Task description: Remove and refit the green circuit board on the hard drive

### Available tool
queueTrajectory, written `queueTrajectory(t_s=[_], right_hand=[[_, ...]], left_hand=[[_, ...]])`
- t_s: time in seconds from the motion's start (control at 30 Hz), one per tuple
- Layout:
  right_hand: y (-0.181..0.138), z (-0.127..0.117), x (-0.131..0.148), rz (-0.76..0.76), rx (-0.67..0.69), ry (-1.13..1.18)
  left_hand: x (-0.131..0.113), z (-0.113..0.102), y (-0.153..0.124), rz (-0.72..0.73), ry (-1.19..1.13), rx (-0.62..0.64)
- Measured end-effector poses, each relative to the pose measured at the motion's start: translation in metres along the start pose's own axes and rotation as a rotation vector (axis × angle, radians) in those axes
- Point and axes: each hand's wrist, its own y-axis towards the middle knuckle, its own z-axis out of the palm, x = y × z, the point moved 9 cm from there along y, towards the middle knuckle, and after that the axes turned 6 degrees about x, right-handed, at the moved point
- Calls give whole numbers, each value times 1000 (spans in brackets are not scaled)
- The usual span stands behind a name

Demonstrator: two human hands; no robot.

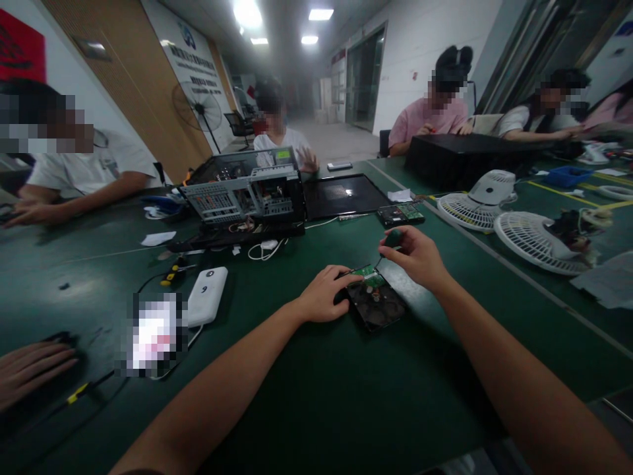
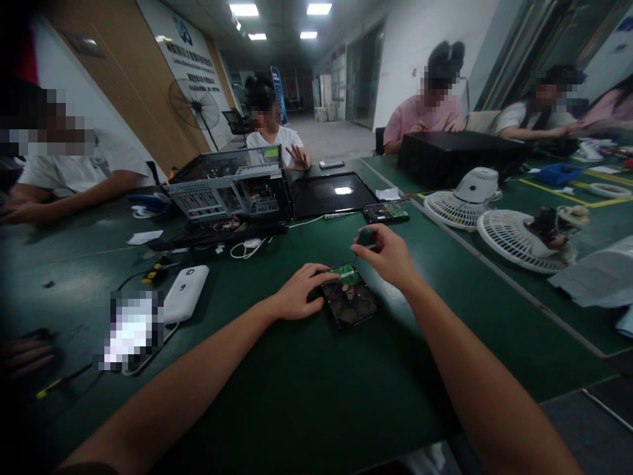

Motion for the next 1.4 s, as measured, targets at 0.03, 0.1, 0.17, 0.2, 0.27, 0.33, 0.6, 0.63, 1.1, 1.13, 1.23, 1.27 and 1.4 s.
queueTrajectory(t_s=[0.03,0.1,0.17,0.2,0.27,0.33,0.6,0.63,1.1,1.13,1.23,1.27,1.4], right_hand=[[-1,-2,1,-13,-30,-50],[-2,-5,2,-35,-81,-129],[-4,-5,3,-48,-106,-167],[-4,-5,4,-53,-116,-176],[-5,-5,7,-68,-138,-191],[-6,-9,13,-90,-176,-201],[-10,-81,11,-108,-480,-538],[-10,-89,3,-80,-504,-647],[16,-60,-101,399,-13,-1319],[19,-60,-102,411,-1,-1318],[29,-61,-106,437,32,-1313],[31,-61,-107,446,36,-1312],[31,-61,-109,465,-9,-1322]], left_hand=[[0,0,0,0,-1,0],[-1,-1,0,5,1,-2],[-3,-2,0,9,8,-7],[-3,-2,0,11,12,-9],[-3,-2,0,12,17,-12],[-2,-2,0,9,16,-9],[0,-1,-1,0,8,3],[-1,-2,-1,2,8,6],[-1,-3,-1,-16,19,10],[-1,-4,-2,-18,16,9],[-2,-6,-2,-12,9,8],[-3,-6,-3,-8,9,10],[-2,-7,-4,-12,10,13]])
